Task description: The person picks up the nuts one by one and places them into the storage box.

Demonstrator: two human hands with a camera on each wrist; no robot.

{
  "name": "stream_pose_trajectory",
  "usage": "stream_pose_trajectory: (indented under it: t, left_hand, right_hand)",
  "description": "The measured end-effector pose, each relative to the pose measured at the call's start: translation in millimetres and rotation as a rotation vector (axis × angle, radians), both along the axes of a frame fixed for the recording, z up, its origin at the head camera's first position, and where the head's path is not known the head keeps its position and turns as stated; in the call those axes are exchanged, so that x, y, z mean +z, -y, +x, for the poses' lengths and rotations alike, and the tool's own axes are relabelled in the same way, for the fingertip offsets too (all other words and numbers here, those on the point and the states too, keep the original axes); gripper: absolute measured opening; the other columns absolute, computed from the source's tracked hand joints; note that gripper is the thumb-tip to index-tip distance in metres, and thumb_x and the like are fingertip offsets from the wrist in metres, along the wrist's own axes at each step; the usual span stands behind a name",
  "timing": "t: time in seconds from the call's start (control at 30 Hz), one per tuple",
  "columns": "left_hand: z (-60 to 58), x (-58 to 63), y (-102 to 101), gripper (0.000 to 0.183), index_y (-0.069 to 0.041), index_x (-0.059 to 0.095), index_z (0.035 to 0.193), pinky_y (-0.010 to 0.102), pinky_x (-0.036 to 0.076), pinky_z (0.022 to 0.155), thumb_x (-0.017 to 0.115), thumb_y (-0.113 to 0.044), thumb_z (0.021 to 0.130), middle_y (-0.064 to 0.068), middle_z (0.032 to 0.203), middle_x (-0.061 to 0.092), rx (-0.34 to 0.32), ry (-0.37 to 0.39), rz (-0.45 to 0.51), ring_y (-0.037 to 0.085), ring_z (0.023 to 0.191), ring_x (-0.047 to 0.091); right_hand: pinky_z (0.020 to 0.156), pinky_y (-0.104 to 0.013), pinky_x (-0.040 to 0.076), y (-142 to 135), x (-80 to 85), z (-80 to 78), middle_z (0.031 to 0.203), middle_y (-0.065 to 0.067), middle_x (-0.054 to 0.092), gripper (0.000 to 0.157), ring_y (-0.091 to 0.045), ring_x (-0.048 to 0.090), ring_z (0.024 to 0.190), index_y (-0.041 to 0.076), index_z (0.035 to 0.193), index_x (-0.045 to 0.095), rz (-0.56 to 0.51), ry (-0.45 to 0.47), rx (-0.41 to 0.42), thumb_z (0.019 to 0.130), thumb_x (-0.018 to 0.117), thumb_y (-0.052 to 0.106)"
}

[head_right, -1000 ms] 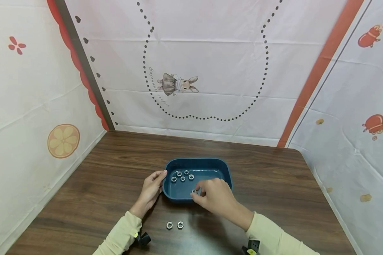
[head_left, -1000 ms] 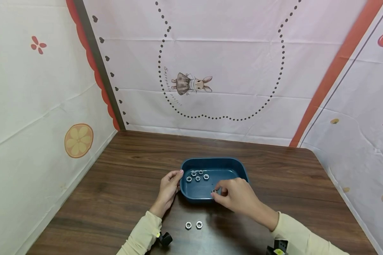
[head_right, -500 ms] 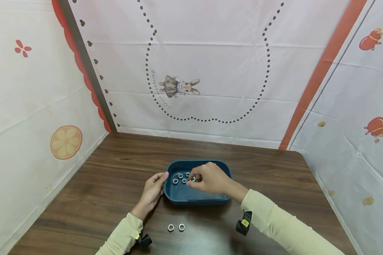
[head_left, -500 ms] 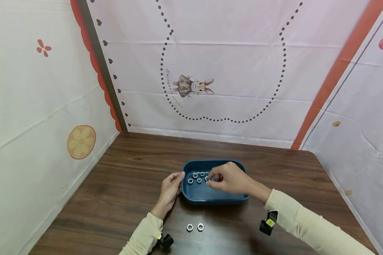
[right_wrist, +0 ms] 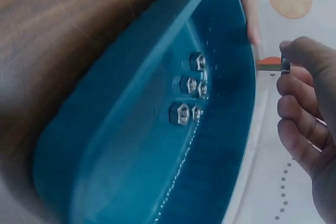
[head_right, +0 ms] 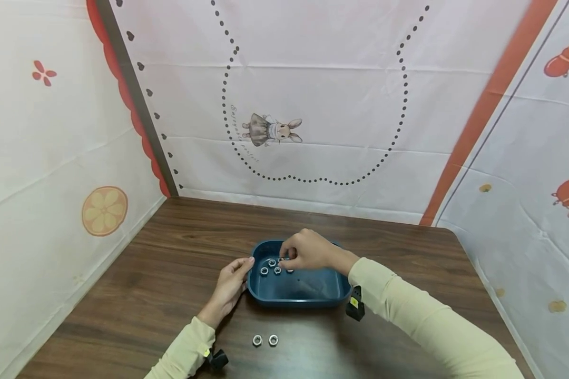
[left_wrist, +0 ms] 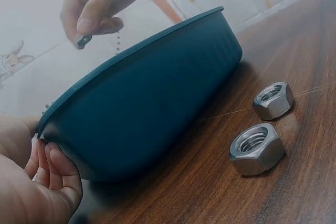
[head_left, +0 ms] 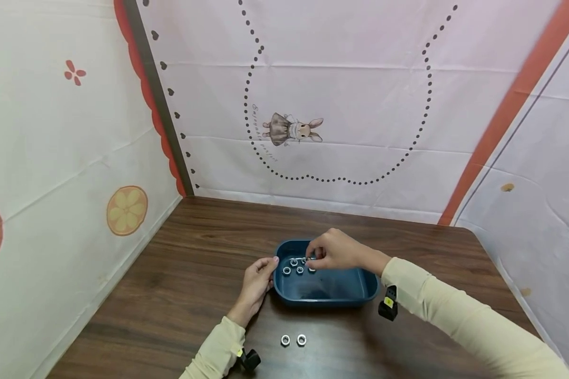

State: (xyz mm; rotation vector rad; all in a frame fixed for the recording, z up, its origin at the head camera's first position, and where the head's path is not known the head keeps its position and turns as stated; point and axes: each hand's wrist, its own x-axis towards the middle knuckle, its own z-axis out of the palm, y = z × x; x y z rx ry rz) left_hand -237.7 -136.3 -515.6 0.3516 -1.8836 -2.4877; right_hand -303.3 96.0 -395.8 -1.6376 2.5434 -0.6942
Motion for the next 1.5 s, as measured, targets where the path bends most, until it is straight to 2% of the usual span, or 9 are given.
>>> stream_pose_trajectory:
  t: [0.17,0.33,0.47,0.57,0.67,0.77,1.03,1.23,1.5]
  left_hand:
    - [0.8,-0.7,-1,0.033,0.002,0.066,0.112,0.019,0.049,0.057,0.072,-0.027,0.098,0.000,0.083,0.066,0.004,0.007,-0.027,0.008,0.067,0.059]
    - [0.5,1.7,-2,0.037,0.004,0.065,0.115,0.018,0.048,0.057,0.073,-0.028,0.097,-0.002,0.081,0.065,0.000,-0.005,-0.037,0.006,0.067,0.058]
    - [0.3,4.4,-2,0.035,0.003,0.065,0.113,0.018,0.047,0.057,0.073,-0.027,0.097,-0.003,0.081,0.065,0.006,-0.011,-0.030,0.006,0.067,0.057]
    - [1.1,4.2,-2,0.033,0.001,0.066,0.112,0.018,0.047,0.057,0.073,-0.028,0.097,-0.002,0.082,0.065,0.007,-0.007,-0.029,0.006,0.067,0.057]
    - [1.6,2.5,-2,0.032,0.000,0.066,0.112,0.018,0.047,0.057,0.072,-0.029,0.098,-0.003,0.083,0.064,0.001,0.000,-0.029,0.006,0.068,0.056]
    - [1.9,2.3,-2,0.031,-0.001,0.065,0.110,0.018,0.047,0.057,0.071,-0.029,0.098,-0.004,0.084,0.063,-0.003,0.003,-0.028,0.006,0.068,0.056]
    - [2.3,3.2,-2,0.029,-0.002,0.065,0.110,0.018,0.047,0.057,0.070,-0.029,0.099,-0.004,0.084,0.062,-0.004,-0.009,-0.016,0.006,0.067,0.055]
    - [2.7,4.6,-2,0.032,-0.001,0.065,0.111,0.017,0.047,0.057,0.071,-0.030,0.099,-0.003,0.084,0.063,0.001,-0.005,-0.017,0.006,0.068,0.056]
    - [2.5,2.4,-2,0.028,-0.002,0.065,0.109,0.018,0.047,0.058,0.070,-0.028,0.099,-0.004,0.083,0.063,0.012,-0.008,-0.003,0.006,0.069,0.056]
  right_hand:
    - [0.054,-0.018,0.043,7,-1.9,-10.4,0.061,0.015,0.058,0.012,0.006,0.046,0.050,0.013,0.099,0.079,0.049,0.008,0.064,0.093,0.077,0.024]
    - [0.050,-0.017,0.033,15,-6.5,-18.9,0.056,0.014,0.049,0.018,0.004,0.036,0.045,0.010,0.108,0.078,0.146,0.056,0.096,0.096,0.074,0.022]
    - [0.049,-0.018,0.027,22,-9.7,-24.8,0.055,0.013,0.046,0.020,0.002,0.032,0.044,0.010,0.112,0.078,0.211,0.031,0.119,0.097,0.073,0.021]
    - [0.051,-0.016,0.034,27,-13.6,-27.9,0.062,0.011,0.058,0.020,0.003,0.042,0.050,0.012,0.112,0.078,0.266,-0.026,0.130,0.097,0.074,0.023]
    - [0.057,-0.015,0.044,31,-19.5,-28.1,0.081,0.008,0.072,0.022,0.004,0.054,0.061,0.013,0.114,0.078,0.321,-0.067,0.140,0.097,0.074,0.024]
    - [0.066,-0.015,0.051,34,-25.8,-26.5,0.098,0.005,0.076,0.022,0.003,0.062,0.074,0.013,0.116,0.078,0.353,-0.090,0.164,0.097,0.073,0.024]
    - [0.069,-0.016,0.050,43,-37.3,-23.0,0.104,0.007,0.075,0.021,0.003,0.061,0.078,0.020,0.115,0.078,0.439,-0.147,0.203,0.097,0.073,0.030]
    - [0.073,-0.015,0.053,45,-43.3,-22.9,0.110,0.006,0.075,0.022,0.003,0.064,0.083,0.020,0.117,0.078,0.469,-0.141,0.219,0.097,0.073,0.028]
    - [0.065,-0.013,0.049,49,-50.6,-22.6,0.104,0.009,0.075,0.021,0.004,0.059,0.073,0.022,0.116,0.078,0.498,-0.177,0.225,0.098,0.072,0.030]
